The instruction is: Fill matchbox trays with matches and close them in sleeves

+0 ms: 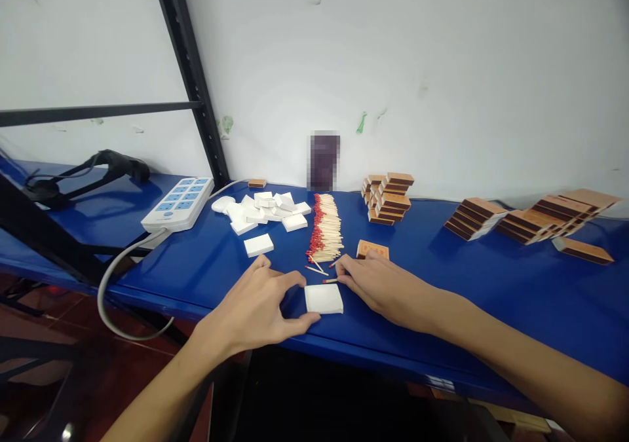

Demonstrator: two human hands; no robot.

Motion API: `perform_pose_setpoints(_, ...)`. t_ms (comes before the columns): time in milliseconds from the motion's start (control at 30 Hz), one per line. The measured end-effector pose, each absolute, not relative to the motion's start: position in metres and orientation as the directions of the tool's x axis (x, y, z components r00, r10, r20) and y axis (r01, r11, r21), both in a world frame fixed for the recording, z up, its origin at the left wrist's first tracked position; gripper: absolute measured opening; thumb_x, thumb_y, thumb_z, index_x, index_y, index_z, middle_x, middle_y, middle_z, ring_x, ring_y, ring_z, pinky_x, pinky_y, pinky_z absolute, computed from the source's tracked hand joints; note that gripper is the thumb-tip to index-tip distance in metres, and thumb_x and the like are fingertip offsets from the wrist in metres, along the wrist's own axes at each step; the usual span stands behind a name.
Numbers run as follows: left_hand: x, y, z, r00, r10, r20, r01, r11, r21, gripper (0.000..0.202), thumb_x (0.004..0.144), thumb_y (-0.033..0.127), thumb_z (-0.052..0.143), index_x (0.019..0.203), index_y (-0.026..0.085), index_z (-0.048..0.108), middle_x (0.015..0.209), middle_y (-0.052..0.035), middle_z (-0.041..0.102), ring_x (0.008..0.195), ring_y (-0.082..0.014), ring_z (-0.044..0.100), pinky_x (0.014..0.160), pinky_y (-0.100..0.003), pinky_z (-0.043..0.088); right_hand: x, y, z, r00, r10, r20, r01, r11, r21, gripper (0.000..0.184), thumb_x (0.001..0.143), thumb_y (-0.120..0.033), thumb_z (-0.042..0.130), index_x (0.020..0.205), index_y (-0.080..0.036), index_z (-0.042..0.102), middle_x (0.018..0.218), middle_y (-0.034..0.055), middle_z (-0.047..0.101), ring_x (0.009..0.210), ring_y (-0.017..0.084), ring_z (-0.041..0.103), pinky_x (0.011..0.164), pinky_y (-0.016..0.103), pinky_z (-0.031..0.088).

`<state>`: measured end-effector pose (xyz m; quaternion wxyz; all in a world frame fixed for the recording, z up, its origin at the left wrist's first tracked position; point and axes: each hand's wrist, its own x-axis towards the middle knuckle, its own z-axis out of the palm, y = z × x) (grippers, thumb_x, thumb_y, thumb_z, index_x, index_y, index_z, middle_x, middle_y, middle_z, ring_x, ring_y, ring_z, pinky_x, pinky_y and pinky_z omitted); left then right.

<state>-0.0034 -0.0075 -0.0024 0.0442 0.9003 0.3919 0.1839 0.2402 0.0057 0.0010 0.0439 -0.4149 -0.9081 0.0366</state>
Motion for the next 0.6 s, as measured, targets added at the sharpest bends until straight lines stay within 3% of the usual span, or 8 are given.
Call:
perform_pose_setpoints(100, -0.004, -0.006, -0.005, 0.636, 0.718, 0.284, 0.675, -0.696, 0.246, 0.035, 0.080, 0.051, 0.066, 0.098, 0.020, 0.069, 0.053, 0.0028, 0.052, 0.061, -0.0188, 0.052, 0.063, -0.031, 0.039, 0.239, 0.005, 0.002, -0.637, 0.770, 0.033, 0.767, 0.638, -0.074, 0.020, 0.099, -0.018, 0.032, 0.090, -0.019, 0.050, 0.079, 0.0067, 0.062, 0.069, 0.020, 0.055, 0.058, 0.030, 0.033)
perform_pose_setpoints(333, -0.008, -0.003, -0.005, 0.675, 0.687, 0.270, 0.619, -0.726, 0.300, 0.035, 0.078, 0.051, 0.068, 0.096, 0.021, 0.068, 0.054, 0.0044, 0.052, 0.058, -0.0162, 0.052, 0.060, -0.028, 0.037, 0.242, 0.002, 0.011, -0.615, 0.785, -0.079, 0.782, 0.594, -0.186, 0.016, 0.099, -0.020, 0.031, 0.091, -0.021, 0.045, 0.074, 0.0028, 0.062, 0.058, 0.016, 0.054, 0.053, 0.028, 0.031)
perform_pose_setpoints(600, -0.008, -0.004, -0.003, 0.675, 0.710, 0.200, 0.639, -0.699, 0.322, 0.038, 0.081, 0.056, 0.065, 0.100, 0.023, 0.067, 0.056, 0.0052, 0.050, 0.059, -0.0157, 0.051, 0.062, -0.028, 0.035, 0.239, 0.001, 0.012, -0.630, 0.775, -0.050, 0.776, 0.627, -0.069, 0.017, 0.100, -0.019, 0.032, 0.089, -0.020, 0.045, 0.083, 0.0044, 0.066, 0.066, 0.017, 0.058, 0.055, 0.029, 0.031)
